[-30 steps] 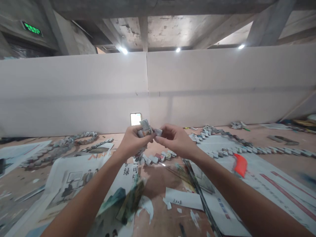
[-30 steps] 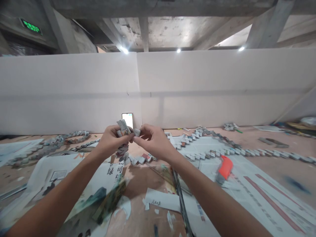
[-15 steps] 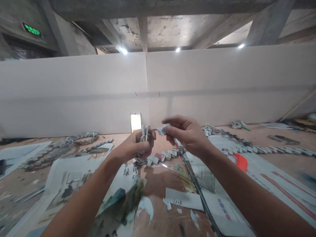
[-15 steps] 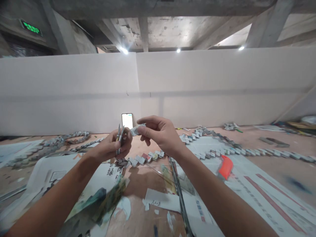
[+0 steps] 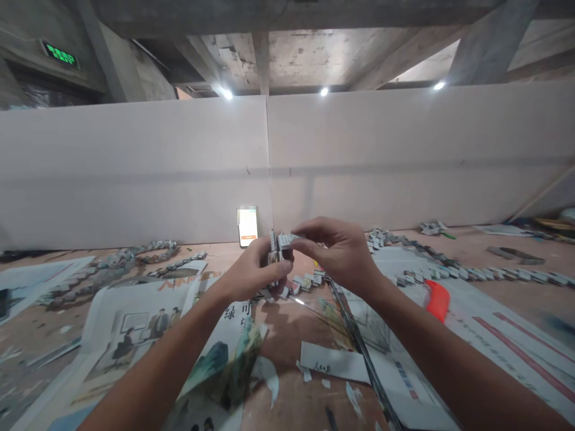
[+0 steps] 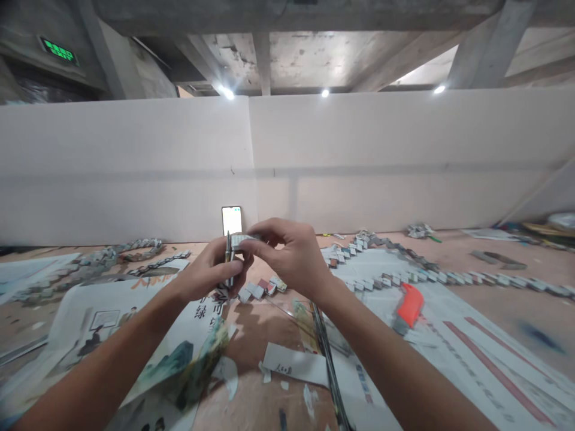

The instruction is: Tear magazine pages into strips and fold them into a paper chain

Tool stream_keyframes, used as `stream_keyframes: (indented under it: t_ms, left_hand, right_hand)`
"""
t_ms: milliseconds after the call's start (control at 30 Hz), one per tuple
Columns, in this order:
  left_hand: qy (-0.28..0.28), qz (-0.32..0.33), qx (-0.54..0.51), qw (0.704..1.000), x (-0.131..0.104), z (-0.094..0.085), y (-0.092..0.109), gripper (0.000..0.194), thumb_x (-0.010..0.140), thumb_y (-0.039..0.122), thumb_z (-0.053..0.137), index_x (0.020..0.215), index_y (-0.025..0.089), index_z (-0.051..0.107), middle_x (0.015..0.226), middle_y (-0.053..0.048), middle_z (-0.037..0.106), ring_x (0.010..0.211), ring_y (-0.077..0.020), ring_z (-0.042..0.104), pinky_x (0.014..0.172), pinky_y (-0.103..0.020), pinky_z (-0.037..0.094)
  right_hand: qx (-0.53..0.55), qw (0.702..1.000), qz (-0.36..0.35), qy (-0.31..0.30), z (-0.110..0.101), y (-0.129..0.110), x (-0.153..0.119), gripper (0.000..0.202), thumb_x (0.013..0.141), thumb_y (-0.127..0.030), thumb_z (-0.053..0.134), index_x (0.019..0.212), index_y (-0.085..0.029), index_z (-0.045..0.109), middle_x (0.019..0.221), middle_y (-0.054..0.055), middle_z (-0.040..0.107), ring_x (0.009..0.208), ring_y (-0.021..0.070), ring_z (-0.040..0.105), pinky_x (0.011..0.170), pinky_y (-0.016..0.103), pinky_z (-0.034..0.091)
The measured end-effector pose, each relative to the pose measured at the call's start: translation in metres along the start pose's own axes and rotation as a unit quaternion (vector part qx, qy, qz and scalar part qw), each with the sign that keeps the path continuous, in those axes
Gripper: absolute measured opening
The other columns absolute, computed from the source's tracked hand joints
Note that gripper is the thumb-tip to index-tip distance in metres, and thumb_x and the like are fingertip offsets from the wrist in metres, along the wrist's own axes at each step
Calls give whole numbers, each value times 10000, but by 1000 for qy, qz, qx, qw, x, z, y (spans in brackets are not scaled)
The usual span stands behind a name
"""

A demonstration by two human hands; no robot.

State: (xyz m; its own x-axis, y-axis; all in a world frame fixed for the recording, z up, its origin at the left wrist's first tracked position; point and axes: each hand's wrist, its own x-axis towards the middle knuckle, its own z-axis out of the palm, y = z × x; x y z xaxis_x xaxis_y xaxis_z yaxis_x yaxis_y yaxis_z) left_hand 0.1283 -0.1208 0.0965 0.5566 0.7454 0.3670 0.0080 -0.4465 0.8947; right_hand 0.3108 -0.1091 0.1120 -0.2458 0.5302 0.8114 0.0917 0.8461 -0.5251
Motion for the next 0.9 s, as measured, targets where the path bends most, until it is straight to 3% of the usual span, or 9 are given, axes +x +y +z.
stream_keyframes:
  t_ms: [167, 300, 433, 567, 667, 800, 900]
  left_hand:
    - [-1, -22, 11, 1000, 0, -3, 0, 176, 822, 311, 602, 883, 178, 504, 603, 44, 508, 417, -68, 518, 359, -153, 377]
    - [-13, -15, 2, 1000, 0, -10, -4, 166, 800, 279, 625, 822, 178, 495, 606, 54, 488, 392, -54, 489, 350, -155, 378]
    - [-34, -11, -8, 999, -1, -14, -3, 171, 814, 286, 609, 904, 175, 516, 632, 51, 476, 412, -53, 490, 365, -160, 402]
    - [-87, -20, -36, 995, -3, -13, 1, 333, 781, 324, 655, 1035, 190, 486, 731, 33, 485, 449, -50, 493, 356, -154, 404]
    - [-94, -18, -74, 993, -3, -12, 0, 410, 749, 378, 689, 1035, 215, 445, 810, 28, 462, 470, -50, 520, 345, -148, 407]
    - [-85, -21, -158, 984, 0, -11, -4, 281, 866, 473, 507, 961, 232, 398, 840, 35, 444, 427, -55, 544, 299, -150, 392]
    - [-66, -19, -188, 980, 1, -11, -4, 194, 928, 425, 388, 927, 231, 386, 836, 31, 476, 407, -70, 559, 278, -155, 384]
  right_hand:
    - [-132, 973, -180, -54, -3, 3, -3, 71, 805, -214, 672, 860, -169, 668, 788, 36, 689, 650, 101, 590, 605, 243, 494]
    - [-150, 960, -214, -97, -3, 3, -3, 154, 816, -129, 618, 966, -158, 642, 906, 68, 697, 783, 125, 626, 672, 256, 511]
    - [-102, 974, -172, -108, -3, -1, -3, 220, 801, -110, 606, 1003, -187, 645, 912, 51, 680, 785, 132, 613, 668, 273, 515]
    - [-30, 993, -78, -87, -5, -7, -2, 225, 779, -88, 589, 968, -183, 665, 860, 45, 631, 743, 138, 587, 654, 298, 503]
    - [30, 996, -26, -83, -9, -9, 0, 218, 796, -93, 562, 958, -190, 671, 887, 49, 612, 789, 151, 591, 680, 313, 492]
    - [65, 994, 1, -87, -13, -9, 3, 213, 800, -93, 556, 943, -196, 677, 895, 43, 598, 812, 145, 576, 686, 300, 469]
    - [63, 994, -3, -90, -15, -10, 3, 219, 805, -95, 544, 941, -197, 681, 884, 36, 584, 798, 137, 558, 673, 292, 449]
